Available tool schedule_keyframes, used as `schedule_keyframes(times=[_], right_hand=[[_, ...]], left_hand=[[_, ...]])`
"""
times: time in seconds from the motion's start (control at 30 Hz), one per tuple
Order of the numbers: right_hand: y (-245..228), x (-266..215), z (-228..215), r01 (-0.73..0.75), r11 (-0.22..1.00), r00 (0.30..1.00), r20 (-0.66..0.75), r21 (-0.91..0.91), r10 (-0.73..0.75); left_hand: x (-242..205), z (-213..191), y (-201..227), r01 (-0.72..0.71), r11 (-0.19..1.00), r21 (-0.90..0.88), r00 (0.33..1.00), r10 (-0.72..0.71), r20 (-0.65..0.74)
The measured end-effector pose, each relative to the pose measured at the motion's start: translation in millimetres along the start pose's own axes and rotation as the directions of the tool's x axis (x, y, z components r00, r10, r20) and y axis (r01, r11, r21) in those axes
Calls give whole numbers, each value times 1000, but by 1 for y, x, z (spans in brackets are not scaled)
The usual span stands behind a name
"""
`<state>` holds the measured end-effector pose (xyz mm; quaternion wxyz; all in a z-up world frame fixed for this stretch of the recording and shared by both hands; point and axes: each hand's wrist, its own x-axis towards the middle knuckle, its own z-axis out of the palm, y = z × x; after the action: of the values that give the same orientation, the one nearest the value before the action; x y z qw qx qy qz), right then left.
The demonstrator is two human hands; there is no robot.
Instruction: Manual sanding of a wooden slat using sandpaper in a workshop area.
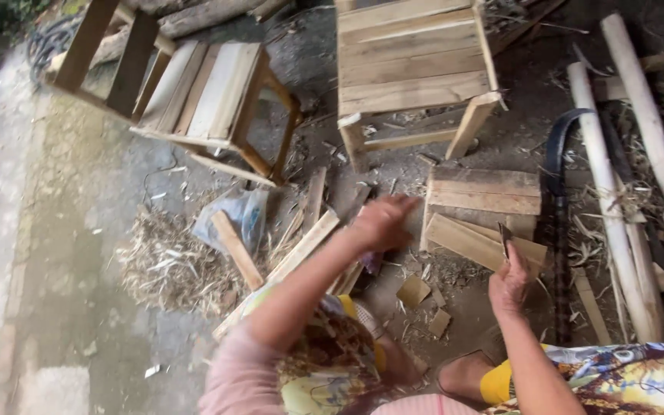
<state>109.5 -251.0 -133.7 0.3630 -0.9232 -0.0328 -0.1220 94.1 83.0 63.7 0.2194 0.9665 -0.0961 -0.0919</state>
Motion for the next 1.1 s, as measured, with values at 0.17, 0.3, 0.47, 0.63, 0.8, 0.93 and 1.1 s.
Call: schedule_keyframes(times=[0.17,0.3,0.47,0.63,0.8,0.93,1.1], right_hand=[[-17,14,-21,-186,972,970,-128,146,205],[18,12,-26,-257,960,940,-201,114,276],[34,22,-11,-243,915,914,-238,323,327],[25,21,-12,-283,908,915,-196,310,352],[22,26,-9,-249,913,918,-223,322,329],[9,28,-14,-205,902,918,-244,380,312],[-4,30,-26,-166,902,927,-248,398,280]], left_hand=[[92,178,20,-106,935,340,988,62,140],[101,206,43,-69,942,328,985,13,170],[104,231,31,-48,921,387,999,36,38],[59,230,50,-33,974,223,999,35,-7],[-5,236,76,91,981,-172,993,-77,86],[-28,246,71,144,981,-129,979,-122,162],[-37,261,56,69,998,16,997,-69,29]])
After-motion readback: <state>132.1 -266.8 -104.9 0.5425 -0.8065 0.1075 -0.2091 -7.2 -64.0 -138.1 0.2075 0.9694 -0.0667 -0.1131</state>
